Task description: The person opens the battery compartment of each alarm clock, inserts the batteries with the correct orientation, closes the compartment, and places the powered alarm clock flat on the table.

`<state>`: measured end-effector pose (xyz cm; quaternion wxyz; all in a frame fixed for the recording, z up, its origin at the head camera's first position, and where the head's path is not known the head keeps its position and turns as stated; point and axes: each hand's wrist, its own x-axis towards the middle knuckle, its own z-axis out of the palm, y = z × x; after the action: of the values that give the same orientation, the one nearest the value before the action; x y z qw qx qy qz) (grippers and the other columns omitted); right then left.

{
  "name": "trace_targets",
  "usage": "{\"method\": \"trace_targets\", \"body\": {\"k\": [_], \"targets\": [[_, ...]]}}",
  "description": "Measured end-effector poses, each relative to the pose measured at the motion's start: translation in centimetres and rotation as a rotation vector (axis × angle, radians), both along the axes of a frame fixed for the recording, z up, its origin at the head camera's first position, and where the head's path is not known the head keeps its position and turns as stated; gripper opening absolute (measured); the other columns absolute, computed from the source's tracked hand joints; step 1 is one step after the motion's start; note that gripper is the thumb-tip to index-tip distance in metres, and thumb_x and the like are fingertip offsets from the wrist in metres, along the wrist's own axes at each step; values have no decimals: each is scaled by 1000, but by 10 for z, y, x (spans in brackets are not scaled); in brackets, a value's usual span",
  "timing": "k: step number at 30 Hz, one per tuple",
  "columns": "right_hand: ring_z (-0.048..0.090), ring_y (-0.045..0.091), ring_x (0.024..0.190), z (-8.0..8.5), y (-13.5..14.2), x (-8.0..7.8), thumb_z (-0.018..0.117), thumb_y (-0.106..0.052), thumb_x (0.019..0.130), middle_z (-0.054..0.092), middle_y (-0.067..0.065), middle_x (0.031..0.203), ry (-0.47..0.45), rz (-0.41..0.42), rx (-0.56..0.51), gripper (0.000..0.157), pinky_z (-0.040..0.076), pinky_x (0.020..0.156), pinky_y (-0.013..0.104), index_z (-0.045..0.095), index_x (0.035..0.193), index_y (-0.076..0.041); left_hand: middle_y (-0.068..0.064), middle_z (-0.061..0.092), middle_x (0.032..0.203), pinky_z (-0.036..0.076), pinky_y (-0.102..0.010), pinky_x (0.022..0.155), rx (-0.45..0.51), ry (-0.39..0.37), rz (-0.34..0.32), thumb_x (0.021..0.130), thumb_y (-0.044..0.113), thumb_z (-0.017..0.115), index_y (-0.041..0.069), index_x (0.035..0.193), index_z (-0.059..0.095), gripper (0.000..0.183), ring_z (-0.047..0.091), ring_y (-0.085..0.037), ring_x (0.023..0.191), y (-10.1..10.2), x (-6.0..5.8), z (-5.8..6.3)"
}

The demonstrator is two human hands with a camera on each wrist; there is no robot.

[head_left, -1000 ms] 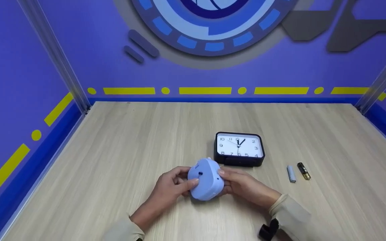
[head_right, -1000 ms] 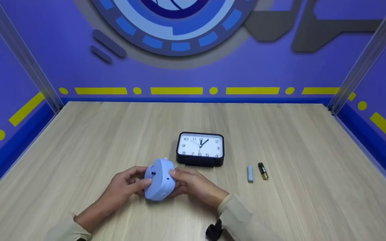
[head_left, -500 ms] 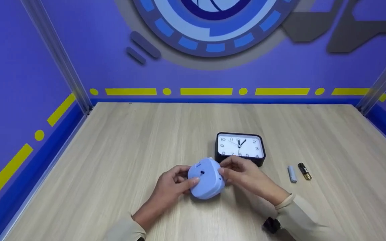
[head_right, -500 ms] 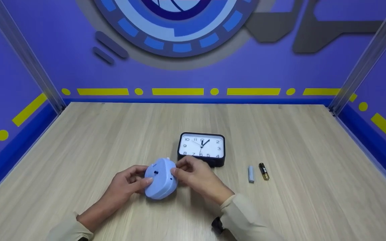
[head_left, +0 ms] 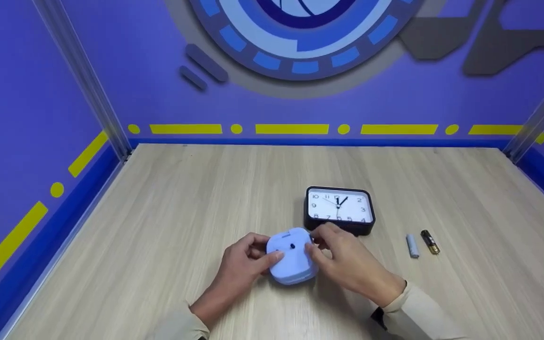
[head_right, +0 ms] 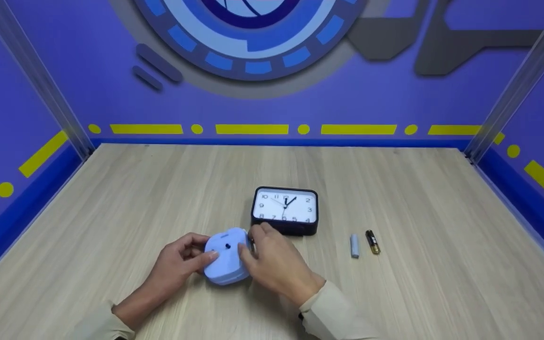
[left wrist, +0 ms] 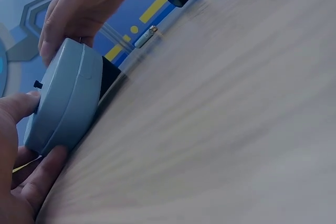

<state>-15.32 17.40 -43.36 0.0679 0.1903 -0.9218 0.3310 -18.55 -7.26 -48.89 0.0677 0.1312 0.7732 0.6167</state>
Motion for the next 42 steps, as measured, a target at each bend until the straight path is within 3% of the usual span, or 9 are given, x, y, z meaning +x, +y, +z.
{"method": "trace_targets", "body": {"k": [4, 10, 17, 20, 26, 30, 35, 42], "targets": [[68, 18, 90, 0, 2, 5, 69, -15, 103, 65, 4, 101, 63, -23, 98, 14, 58, 78, 38, 69, 111, -4, -3, 70, 107, 55, -27, 73, -35, 35, 2, 92, 33, 86, 8, 121, 71, 41, 65, -18, 89, 7, 1, 1], [55, 11, 75, -3, 9, 10, 70, -12, 100, 57, -2, 89, 72, -36, 202, 7, 51, 66, 33, 67, 101, -5, 1, 67, 106, 50, -26, 73, -113, 99, 8, 92, 37, 86, 11, 119, 72, 40, 61, -15, 85, 19, 5, 1], [54, 11, 73, -5, 14, 13, 70, -13, 99, 56, -1, 87, 91, -69, 246, 9, 51, 65, 35, 67, 98, -5, 2, 66, 105, 52, -27, 76, -228, 219, 3, 94, 37, 83, 9, 116, 71, 38, 62, -11, 86, 29, 6, 7], [56, 13, 74, -4, 9, 10, 70, -14, 100, 57, 0, 88, 96, -68, 256, 10, 52, 66, 37, 66, 99, -5, 1, 65, 107, 52, -30, 79, -290, 232, 19, 96, 38, 80, 8, 118, 69, 38, 62, -11, 89, 27, 6, 11], [62, 20, 92, -4, -4, 6, 70, -18, 102, 61, 7, 104, 104, -4, 276, 25, 57, 81, 41, 66, 119, 0, 0, 63, 106, 50, -31, 79, -316, 154, 79, 96, 39, 80, 10, 121, 68, 41, 60, -12, 88, 13, 12, 12], [58, 19, 95, -3, -10, 3, 73, -18, 101, 58, 5, 106, 183, 79, 282, 23, 55, 82, 38, 67, 118, -4, 0, 63, 105, 50, -30, 78, -303, 146, 100, 95, 38, 81, 11, 121, 68, 40, 59, -12, 86, 6, 14, 10], [56, 17, 96, -4, -8, 4, 75, -20, 100, 59, 1, 107, 256, 144, 273, 17, 54, 82, 36, 71, 112, -9, 0, 64, 107, 51, -29, 78, -270, 158, 67, 95, 40, 81, 10, 122, 68, 42, 60, -12, 88, 9, 13, 8], [58, 20, 110, -6, -5, 5, 72, -40, 103, 61, 7, 126, 190, 215, 270, 44, 54, 94, 38, 67, 128, -5, 3, 66, 109, 52, -28, 80, -238, 190, 34, 93, 40, 82, 12, 121, 71, 41, 63, -12, 91, 9, 12, 5]]}}
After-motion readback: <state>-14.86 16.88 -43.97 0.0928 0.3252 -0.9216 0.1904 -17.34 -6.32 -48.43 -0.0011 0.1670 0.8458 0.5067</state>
